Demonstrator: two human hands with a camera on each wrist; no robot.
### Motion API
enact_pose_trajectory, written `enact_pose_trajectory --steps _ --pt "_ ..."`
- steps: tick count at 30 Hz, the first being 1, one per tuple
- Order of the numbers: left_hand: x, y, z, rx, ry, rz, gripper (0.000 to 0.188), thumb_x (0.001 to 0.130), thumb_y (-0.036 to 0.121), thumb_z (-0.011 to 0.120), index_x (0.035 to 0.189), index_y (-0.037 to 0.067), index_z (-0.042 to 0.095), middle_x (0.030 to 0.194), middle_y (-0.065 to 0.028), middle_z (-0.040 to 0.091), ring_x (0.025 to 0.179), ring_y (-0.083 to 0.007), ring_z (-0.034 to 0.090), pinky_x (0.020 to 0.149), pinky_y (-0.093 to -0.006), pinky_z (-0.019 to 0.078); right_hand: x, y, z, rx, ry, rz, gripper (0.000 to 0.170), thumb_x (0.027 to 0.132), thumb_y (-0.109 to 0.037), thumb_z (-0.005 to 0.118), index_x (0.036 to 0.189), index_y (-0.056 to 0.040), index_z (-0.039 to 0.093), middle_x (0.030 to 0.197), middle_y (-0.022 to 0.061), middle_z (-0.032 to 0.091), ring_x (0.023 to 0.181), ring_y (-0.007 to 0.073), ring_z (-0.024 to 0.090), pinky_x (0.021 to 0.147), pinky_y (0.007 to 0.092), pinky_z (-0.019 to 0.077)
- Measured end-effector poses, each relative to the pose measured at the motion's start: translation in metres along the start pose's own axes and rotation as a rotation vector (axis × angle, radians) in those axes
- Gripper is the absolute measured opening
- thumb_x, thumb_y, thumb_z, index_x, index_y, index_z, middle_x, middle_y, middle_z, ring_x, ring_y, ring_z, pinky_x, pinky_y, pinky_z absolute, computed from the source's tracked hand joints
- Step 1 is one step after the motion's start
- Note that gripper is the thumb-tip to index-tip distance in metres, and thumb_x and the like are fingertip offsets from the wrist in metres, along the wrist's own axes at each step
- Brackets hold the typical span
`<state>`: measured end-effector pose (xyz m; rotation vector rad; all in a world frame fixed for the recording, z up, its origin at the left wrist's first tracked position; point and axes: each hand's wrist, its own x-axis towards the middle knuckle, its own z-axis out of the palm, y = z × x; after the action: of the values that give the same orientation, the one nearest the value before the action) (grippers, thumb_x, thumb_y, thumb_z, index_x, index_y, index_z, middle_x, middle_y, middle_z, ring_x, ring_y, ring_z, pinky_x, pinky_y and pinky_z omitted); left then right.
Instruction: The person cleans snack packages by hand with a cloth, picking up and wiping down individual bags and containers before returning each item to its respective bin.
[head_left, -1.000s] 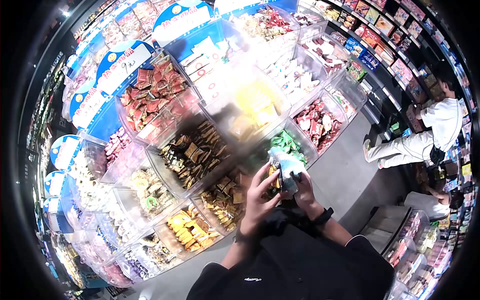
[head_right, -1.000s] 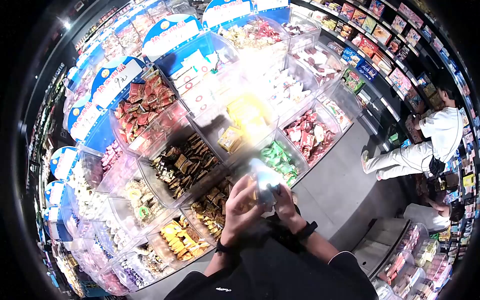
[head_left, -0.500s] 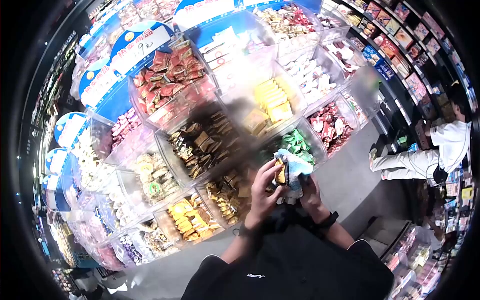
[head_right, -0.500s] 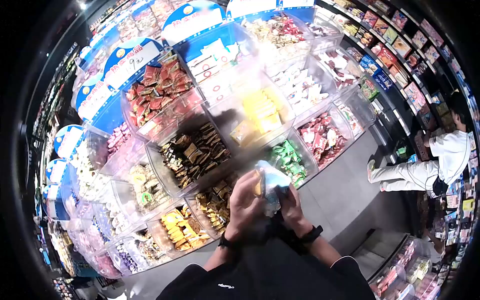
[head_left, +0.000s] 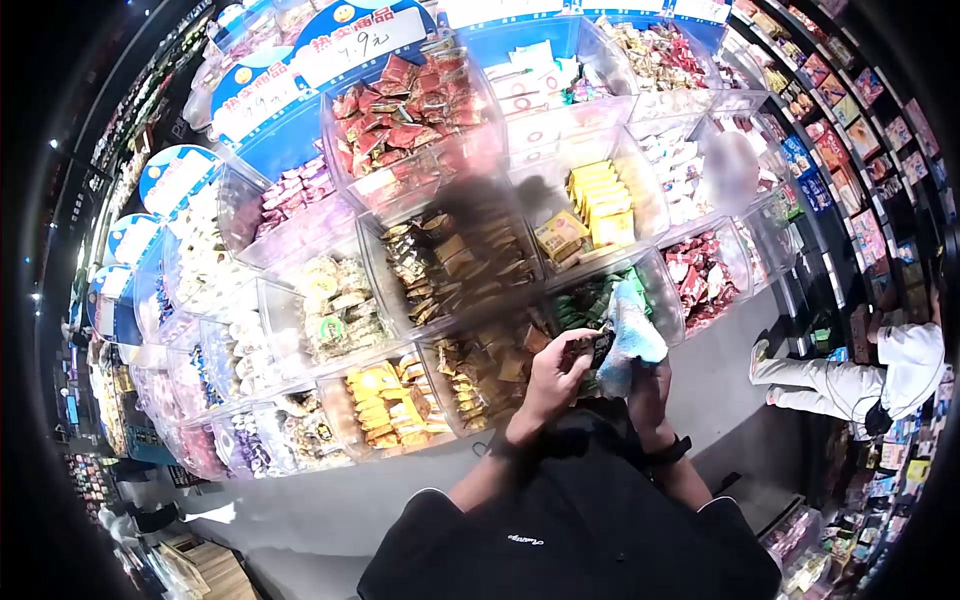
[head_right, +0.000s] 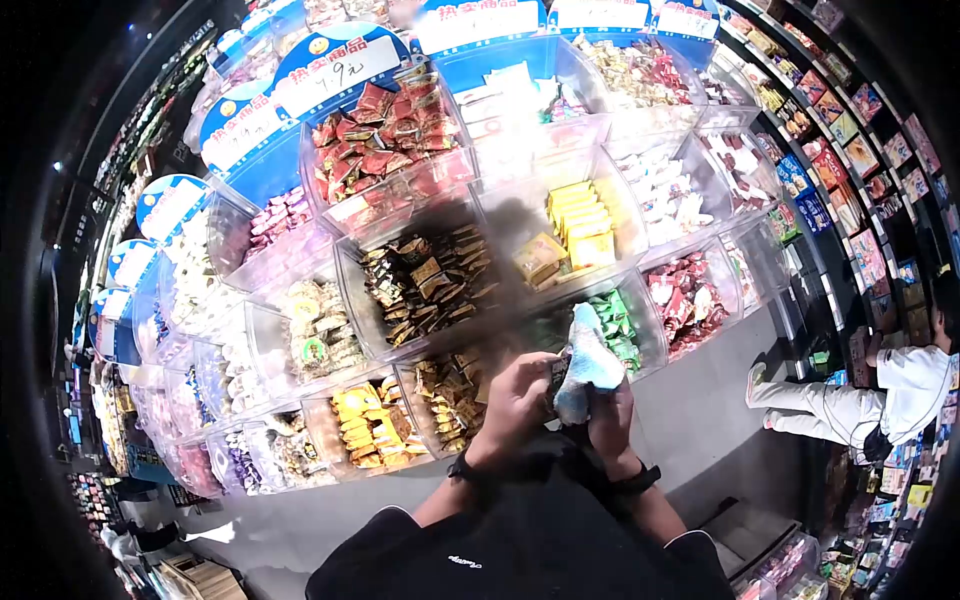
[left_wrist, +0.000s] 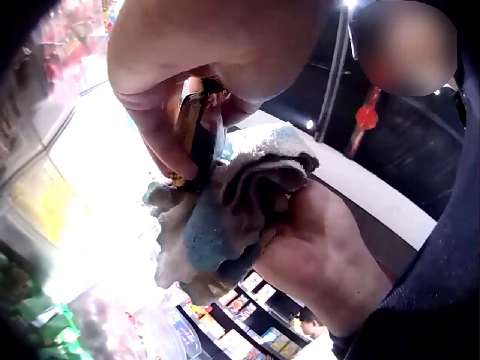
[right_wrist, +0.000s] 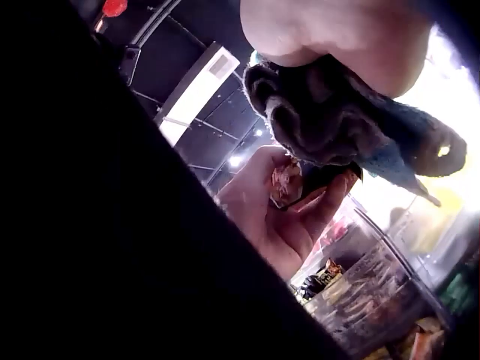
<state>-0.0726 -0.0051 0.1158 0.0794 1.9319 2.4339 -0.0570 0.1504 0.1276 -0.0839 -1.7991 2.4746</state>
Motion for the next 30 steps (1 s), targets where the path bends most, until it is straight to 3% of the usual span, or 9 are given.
enact_pose_trajectory --steps 6,11,13,14,15,20,25,27,30 --pt "-0.003 0.006 -0.001 -0.064 0.004 -0.173 0.025 0.088 0.011 0.064 0.11 0.0 0.058 0.079 0.0028 0.057 0.069 -0.0044 0.049 0.064 -0.0203 0.0436 0.007 -0.001 -0.003 -0.444 -0.024 -0.318 0.034 0.087 0.001 0.05 0.121 0.0049 0.049 0.123 0.0224 0.055 0.116 0.0339 0.054 0.097 0.039 0.0415" --pt "0.0 0.032 -0.023 -0.286 -0.133 -0.322 0.03 0.085 0.011 0.069 0.111 0.002 0.059 0.094 0.0006 0.061 0.084 -0.0057 0.055 0.076 -0.0218 0.0458 0.016 -0.031 0.003 -0.54 -0.119 -0.181 0.03 0.086 -0.005 0.051 0.113 0.0077 0.057 0.116 0.0214 0.06 0.108 0.0313 0.059 0.092 0.0385 0.0457" --pt "0.002 0.03 -0.031 -0.361 -0.258 -0.251 0.031 0.083 0.01 0.07 0.11 0.001 0.059 0.095 -0.0003 0.062 0.087 -0.0072 0.056 0.079 -0.0227 0.0454 0.027 -0.023 -0.016 -0.749 -0.233 -0.543 0.031 0.088 -0.009 0.049 0.111 0.0088 0.058 0.113 0.0185 0.061 0.104 0.0282 0.06 0.09 0.0365 0.0469" --pt "0.003 0.029 -0.036 -0.397 -0.323 -0.215 0.031 0.082 0.01 0.07 0.11 0.0 0.059 0.096 -0.0007 0.062 0.089 -0.008 0.056 0.081 -0.0232 0.0451 0.022 -0.016 -0.015 0.073 -0.237 -0.044 0.035 0.091 -0.014 0.049 0.119 0.0059 0.054 0.115 0.016 0.06 0.106 0.0262 0.059 0.09 0.0353 0.0476" --pt "0.003 0.028 -0.041 -0.443 -0.404 -0.22 0.033 0.082 0.009 0.069 0.112 0.001 0.058 0.101 -0.0009 0.06 0.095 -0.0096 0.055 0.086 -0.0237 0.0431 0.023 -0.017 -0.01 0.24 -0.268 0.01 0.038 0.091 -0.016 0.049 0.123 0.0046 0.051 0.117 0.0155 0.059 0.107 0.0256 0.059 0.09 0.036 0.0483" --pt "0.0 0.019 -0.032 -0.46 -0.172 -0.205 0.035 0.084 0.008 0.068 0.113 0.006 0.049 0.105 0.0004 0.054 0.1 -0.0078 0.051 0.084 -0.0229 0.0427 0.018 0.001 -0.024 -0.432 -0.297 -0.156 0.045 0.093 -0.022 0.049 0.131 0.0018 0.043 0.123 0.0146 0.055 0.109 0.0254 0.058 0.091 0.0392 0.0495" --pt "0.006 0.023 -0.03 -0.459 -0.021 -0.163 0.033 0.086 0.004 0.065 0.115 0.006 0.049 0.103 0.0009 0.056 0.095 -0.0076 0.053 0.083 -0.024 0.0436 0.02 -0.016 -0.001 -0.305 -0.338 -0.181 0.046 0.093 -0.024 0.048 0.13 0.0015 0.044 0.122 0.0128 0.056 0.107 0.0213 0.057 0.092 0.0367 0.0476" --pt "0.005 0.02 -0.034 -0.461 -0.063 -0.195 0.034 0.086 0.005 0.066 0.115 0.005 0.049 0.101 0.0011 0.057 0.094 -0.0079 0.053 0.084 -0.0244 0.0438 0.017 -0.002 -0.015 0.132 -0.275 0.186 0.045 0.094 -0.024 0.047 0.131 0.0009 0.044 0.123 0.0123 0.055 0.108 0.0214 0.056 0.092 0.0371 0.0471" --pt "0.006 0.006 -0.035 -0.45 -0.084 -0.181 0.035 0.084 0.007 0.068 0.113 0.007 0.049 0.094 0.0016 0.055 0.081 -0.0064 0.049 0.07 -0.0222 0.0395 0.014 0.01 -0.019 -0.31 -0.346 -0.086 0.044 0.095 -0.021 0.046 0.133 -0.0004 0.041 0.125 0.0115 0.053 0.111 0.0213 0.055 0.093 0.037 0.0465"
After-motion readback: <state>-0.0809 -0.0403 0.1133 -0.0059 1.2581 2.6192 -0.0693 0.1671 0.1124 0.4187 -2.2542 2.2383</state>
